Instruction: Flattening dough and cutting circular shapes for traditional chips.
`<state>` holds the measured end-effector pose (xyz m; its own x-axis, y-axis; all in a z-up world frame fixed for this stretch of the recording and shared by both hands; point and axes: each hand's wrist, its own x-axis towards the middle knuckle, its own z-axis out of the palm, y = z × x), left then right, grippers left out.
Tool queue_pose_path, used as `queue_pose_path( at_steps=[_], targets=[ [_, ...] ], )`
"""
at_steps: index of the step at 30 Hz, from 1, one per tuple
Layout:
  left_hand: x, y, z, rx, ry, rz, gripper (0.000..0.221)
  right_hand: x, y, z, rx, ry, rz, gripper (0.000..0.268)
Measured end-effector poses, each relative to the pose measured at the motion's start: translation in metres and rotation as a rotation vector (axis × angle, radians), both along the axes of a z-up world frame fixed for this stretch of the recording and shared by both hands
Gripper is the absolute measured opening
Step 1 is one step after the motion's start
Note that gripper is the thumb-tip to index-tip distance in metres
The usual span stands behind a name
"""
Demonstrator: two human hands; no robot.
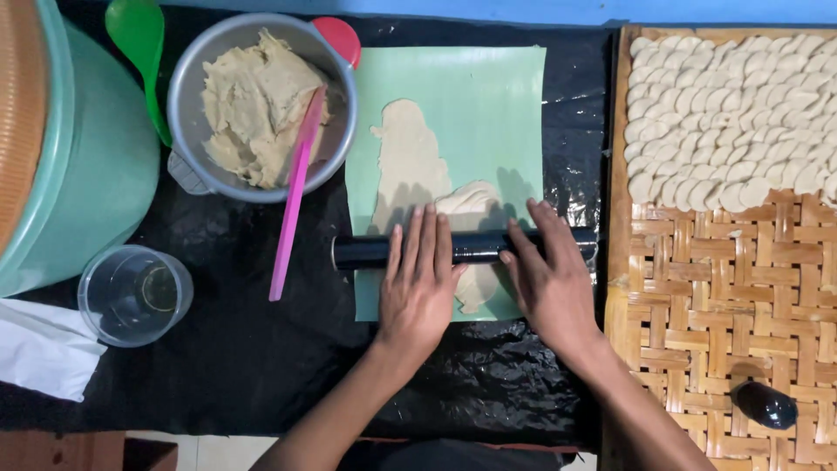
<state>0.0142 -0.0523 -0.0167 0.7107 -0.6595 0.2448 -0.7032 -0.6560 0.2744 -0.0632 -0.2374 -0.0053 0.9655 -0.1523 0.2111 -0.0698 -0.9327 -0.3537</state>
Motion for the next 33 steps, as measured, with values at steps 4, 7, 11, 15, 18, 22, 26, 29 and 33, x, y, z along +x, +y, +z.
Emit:
queue_pose_path(
  at_steps=[4, 7, 11, 15, 18, 22, 26, 29, 33],
  targets=[
    [0.030, -0.019, 0.002, -0.028, 0.094, 0.023, 0.080, 0.027, -0.005, -0.004, -0.077, 0.008, 0.030, 0.055],
    [0.052, -0.030, -0.001, -0.027, 0.045, 0.044, 0.077, 0.053, -0.012, -0.003, -0.134, -0.002, 0.061, 0.061],
    [0.087, -0.043, -0.001, 0.001, 0.006, 0.068, 0.071, 0.089, -0.026, -0.002, -0.139, 0.010, 0.074, 0.061],
    [0.117, -0.052, -0.003, 0.023, 0.034, 0.070, 0.075, 0.120, -0.045, -0.016, -0.151, 0.062, 0.086, 0.061],
    [0.135, -0.060, -0.004, -0.053, 0.042, 0.074, 0.076, 0.142, -0.055, -0.020, -0.126, 0.056, 0.080, 0.063],
    [0.152, -0.067, -0.004, -0.171, -0.018, 0.088, 0.074, 0.164, -0.063, -0.023, -0.075, -0.003, 0.057, 0.063],
    [0.148, -0.066, -0.007, -0.279, -0.146, 0.081, 0.060, 0.174, -0.061, -0.016, -0.012, 0.015, 0.040, 0.058],
    [0.125, -0.052, -0.002, -0.268, -0.107, 0.014, 0.043, 0.171, -0.061, -0.012, -0.009, 0.055, 0.020, 0.057],
    [0.096, -0.020, 0.011, -0.245, 0.047, -0.148, 0.037, 0.161, -0.055, -0.012, 0.015, -0.019, -0.013, 0.055]
  ],
)
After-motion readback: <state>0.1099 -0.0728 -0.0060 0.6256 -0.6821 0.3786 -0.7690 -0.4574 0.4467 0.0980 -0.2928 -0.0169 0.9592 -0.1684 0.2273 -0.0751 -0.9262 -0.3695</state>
